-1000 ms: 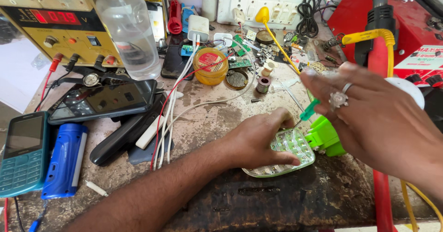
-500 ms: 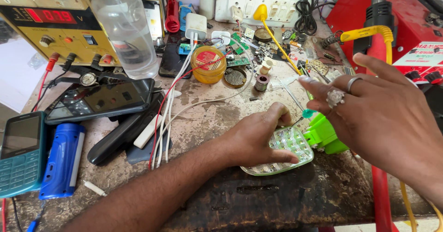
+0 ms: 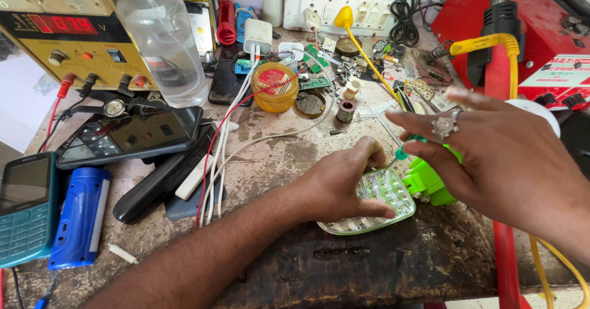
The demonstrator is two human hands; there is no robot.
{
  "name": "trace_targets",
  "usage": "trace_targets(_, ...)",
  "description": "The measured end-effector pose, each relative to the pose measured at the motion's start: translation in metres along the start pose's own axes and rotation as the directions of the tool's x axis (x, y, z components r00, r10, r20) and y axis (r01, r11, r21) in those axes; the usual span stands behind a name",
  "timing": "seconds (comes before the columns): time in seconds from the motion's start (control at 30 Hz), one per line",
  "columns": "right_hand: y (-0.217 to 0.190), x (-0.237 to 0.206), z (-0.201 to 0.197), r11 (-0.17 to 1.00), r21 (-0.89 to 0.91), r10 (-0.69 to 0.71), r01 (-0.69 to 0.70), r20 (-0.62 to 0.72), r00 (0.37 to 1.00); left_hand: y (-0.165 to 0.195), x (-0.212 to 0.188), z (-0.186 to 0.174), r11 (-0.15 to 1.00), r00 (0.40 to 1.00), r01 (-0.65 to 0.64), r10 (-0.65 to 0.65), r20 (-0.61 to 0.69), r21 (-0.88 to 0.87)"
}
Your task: The person unscrews the back cover of a green and white rechargeable LED lamp with a green-handled screwdriver, opens the housing, and handles the LED panel and internal wires. They then reposition the cover and drive the screws back in to close the lamp housing.
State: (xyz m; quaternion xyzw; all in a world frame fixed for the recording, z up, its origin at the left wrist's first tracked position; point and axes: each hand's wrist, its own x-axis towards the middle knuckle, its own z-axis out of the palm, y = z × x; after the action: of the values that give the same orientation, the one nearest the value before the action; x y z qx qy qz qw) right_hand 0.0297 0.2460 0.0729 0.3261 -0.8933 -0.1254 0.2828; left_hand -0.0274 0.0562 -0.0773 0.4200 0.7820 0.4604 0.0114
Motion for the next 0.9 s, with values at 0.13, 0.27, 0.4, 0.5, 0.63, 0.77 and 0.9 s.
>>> trace_targets(0.13,-0.005,-0.003,0.004,0.923,-0.215,0.376,-0.318,0.34,0.862,0.001,-0.002,-0.002,0.999,0.999,-0.045,0.045,0.012,0.03)
trace_targets(0.27,-0.005,-0.006,0.008,0.984,-0.138,0.132,-0.117,0.11,0.985,0.002,-0.002,-0.003,0.998,0.999,-0.038,0.037,0.025,0.05)
trace_targets(0.4,-0.006,-0.01,0.012,0.99,-0.111,0.107,-0.092,0.142,0.984,0.002,-0.001,-0.001,1.0,1.0,-0.003,0.003,-0.003,0.024)
trace_targets(0.5,-0.002,-0.01,0.014,0.994,-0.02,0.106,-0.104,0.186,0.977,0.001,0.0,0.0,1.0,1.0,-0.014,0.014,-0.008,0.011)
trace_targets(0.63,0.005,-0.013,0.014,0.986,0.06,0.137,-0.154,0.223,0.965,0.002,0.0,0.001,0.999,0.999,-0.035,0.035,-0.021,-0.012)
trace_targets(0.77,0.002,-0.013,0.013,0.991,-0.091,0.115,-0.101,0.168,0.979,0.003,-0.002,0.001,1.0,1.0,-0.02,0.02,-0.013,-0.001)
trace_targets(0.9,-0.001,-0.007,0.009,0.983,-0.122,0.156,-0.14,0.132,0.979,0.004,-0.002,-0.001,0.997,0.997,-0.073,0.073,-0.018,0.01)
